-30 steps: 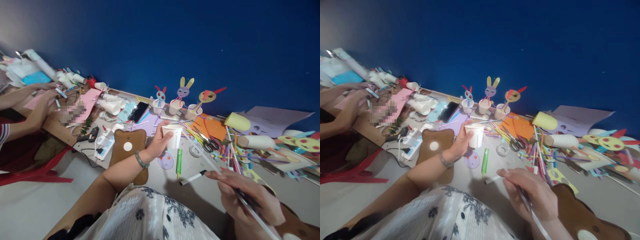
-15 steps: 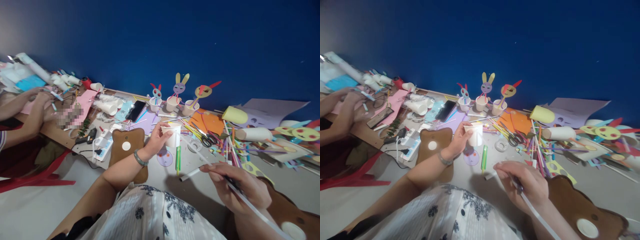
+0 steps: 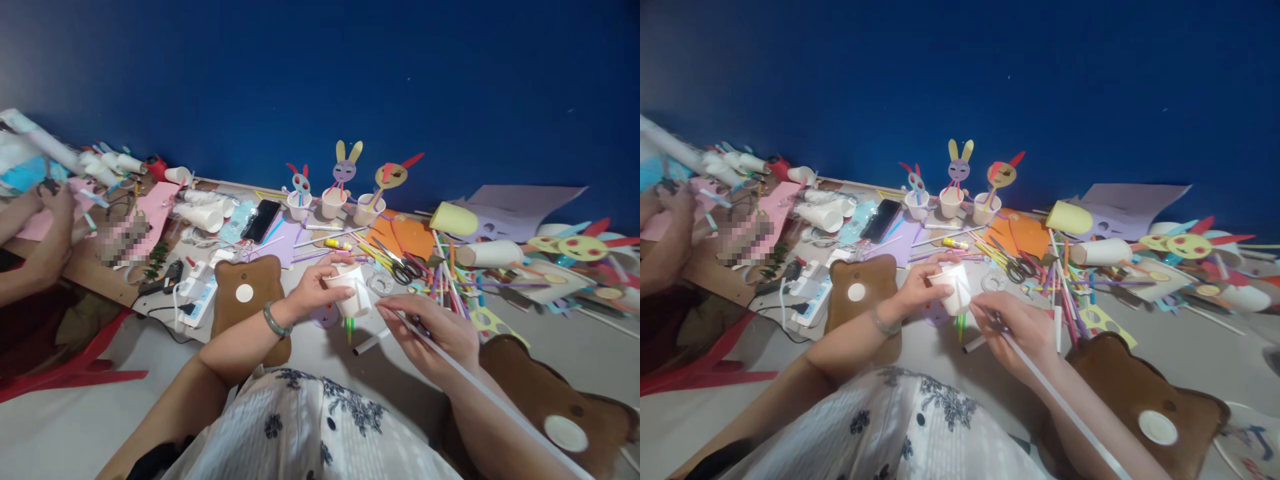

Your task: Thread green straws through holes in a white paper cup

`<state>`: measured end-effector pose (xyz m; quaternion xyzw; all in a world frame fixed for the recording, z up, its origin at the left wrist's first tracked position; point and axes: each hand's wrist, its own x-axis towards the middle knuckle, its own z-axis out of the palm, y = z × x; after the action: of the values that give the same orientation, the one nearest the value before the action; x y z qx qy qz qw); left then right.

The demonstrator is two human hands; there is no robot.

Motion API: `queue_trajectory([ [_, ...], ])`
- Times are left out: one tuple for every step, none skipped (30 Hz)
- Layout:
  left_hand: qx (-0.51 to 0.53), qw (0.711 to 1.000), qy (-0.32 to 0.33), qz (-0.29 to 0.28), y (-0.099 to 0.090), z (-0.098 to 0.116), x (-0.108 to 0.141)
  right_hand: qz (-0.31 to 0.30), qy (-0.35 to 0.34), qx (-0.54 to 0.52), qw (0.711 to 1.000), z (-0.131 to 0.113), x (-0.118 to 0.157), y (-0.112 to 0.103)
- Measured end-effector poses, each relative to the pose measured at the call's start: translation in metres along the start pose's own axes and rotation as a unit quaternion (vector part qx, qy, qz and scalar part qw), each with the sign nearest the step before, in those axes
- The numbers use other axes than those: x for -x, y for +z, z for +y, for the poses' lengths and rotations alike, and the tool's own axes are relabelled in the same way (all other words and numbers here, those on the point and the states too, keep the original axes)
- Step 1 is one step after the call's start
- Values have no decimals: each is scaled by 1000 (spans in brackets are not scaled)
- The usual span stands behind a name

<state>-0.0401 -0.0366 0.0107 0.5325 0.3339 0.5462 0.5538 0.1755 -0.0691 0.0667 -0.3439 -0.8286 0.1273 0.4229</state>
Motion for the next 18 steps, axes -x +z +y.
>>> queue_trajectory([
  [0,1000,7,0,0,-1,0,-7,3,0,1000,-1,0,0],
  [1,1000,15,1,0,-2,0,-7,6,2,1000,-1,0,1],
  [3,1000,21,2,-1,-3,-1,-6,9,4,1000,-1,0,1],
  [5,1000,25,0,-1,-4,0,-4,10,6,1000,-1,1,2],
  [4,1000,25,-2,-1,-5,0,-4,11,8,1000,-1,1,2],
  [3,1000,22,-4,-1,-6,0,-4,10,8,1000,0,1,3],
  [3,1000,17,-5,-2,-7,1,-6,7,8,1000,0,1,3],
  [4,1000,13,-5,-2,-7,1,-9,5,8,1000,1,1,3],
  [7,1000,8,-3,-2,-7,1,-13,5,9,1000,1,1,3],
  [11,1000,6,0,-2,-7,1,-18,6,11,1000,1,1,3],
  [13,1000,4,4,-1,-7,1,-23,8,13,1000,1,0,3],
  [12,1000,2,7,-1,-7,1,-27,12,17,999,1,0,3],
  [9,1000,-3,11,-1,-7,1,-30,21,23,999,1,-1,2],
  [5,1000,-9,13,-1,-7,1,-30,32,29,999,1,-1,2],
  [0,1000,-17,14,-1,-7,1,-27,45,36,998,1,-1,2],
  [-4,1000,-25,13,0,-8,1,-25,59,43,997,2,-1,2],
  [-7,999,-31,11,0,-8,2,-23,72,50,996,2,-1,2],
  [-11,999,-37,9,0,-8,3,-21,84,56,995,4,-1,2],
])
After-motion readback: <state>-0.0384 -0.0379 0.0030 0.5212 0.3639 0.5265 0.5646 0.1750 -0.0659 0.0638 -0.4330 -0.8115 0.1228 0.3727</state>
